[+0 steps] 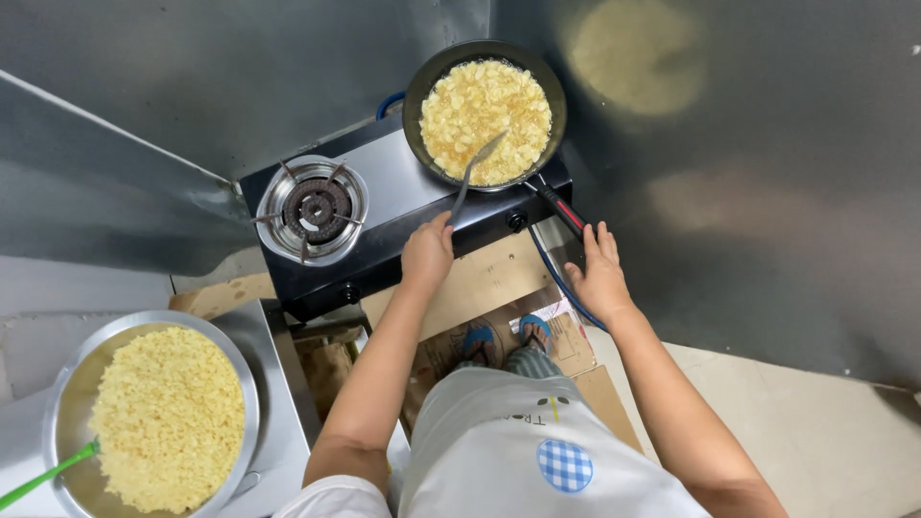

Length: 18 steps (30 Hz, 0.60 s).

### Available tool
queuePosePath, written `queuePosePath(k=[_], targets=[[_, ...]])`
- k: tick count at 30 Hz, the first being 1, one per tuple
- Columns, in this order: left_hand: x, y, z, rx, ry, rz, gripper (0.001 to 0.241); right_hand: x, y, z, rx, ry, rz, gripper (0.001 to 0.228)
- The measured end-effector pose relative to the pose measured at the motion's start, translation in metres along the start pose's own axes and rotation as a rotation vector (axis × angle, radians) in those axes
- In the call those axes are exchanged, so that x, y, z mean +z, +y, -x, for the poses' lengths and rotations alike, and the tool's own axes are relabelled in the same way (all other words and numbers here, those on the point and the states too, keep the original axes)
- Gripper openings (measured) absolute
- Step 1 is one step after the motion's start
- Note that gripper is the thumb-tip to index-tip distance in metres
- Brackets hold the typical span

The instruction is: Stirring and flipping small food items in a frying pan on a gas stove to ensure even cooking.

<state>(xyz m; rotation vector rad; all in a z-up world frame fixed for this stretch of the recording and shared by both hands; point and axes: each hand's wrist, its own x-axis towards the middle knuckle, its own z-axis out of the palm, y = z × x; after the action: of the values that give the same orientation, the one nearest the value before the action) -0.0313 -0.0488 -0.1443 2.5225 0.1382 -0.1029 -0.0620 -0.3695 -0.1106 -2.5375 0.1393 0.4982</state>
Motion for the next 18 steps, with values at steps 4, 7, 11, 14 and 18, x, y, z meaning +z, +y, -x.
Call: queuePosePath(k=[4,7,11,14,18], targets=[[0.0,0.011,0.006,-0.031,0.053,-0.118,0.036,-0.008,0.016,0.003,-0.063,-0.018,-0.043,0.082],[-0.008,0.027,0.017,-0.099,0.117,-0.042,0.039,-0.017,0.025,0.004,-0.086,-0.05,-0.062,0.079],[0.024,0.014,0.016,-0.18,0.169,-0.027,0.039,-0.023,0.034,0.0,-0.16,-0.101,-0.05,0.08],[0.035,0.026,0.023,-0.171,0.157,-0.007,0.038,-0.029,0.039,-0.003,-0.173,-0.135,-0.04,0.08],[0.024,0.064,0.048,-0.129,0.165,-0.045,0.038,-0.032,0.044,-0.013,-0.194,-0.196,-0.011,0.08]])
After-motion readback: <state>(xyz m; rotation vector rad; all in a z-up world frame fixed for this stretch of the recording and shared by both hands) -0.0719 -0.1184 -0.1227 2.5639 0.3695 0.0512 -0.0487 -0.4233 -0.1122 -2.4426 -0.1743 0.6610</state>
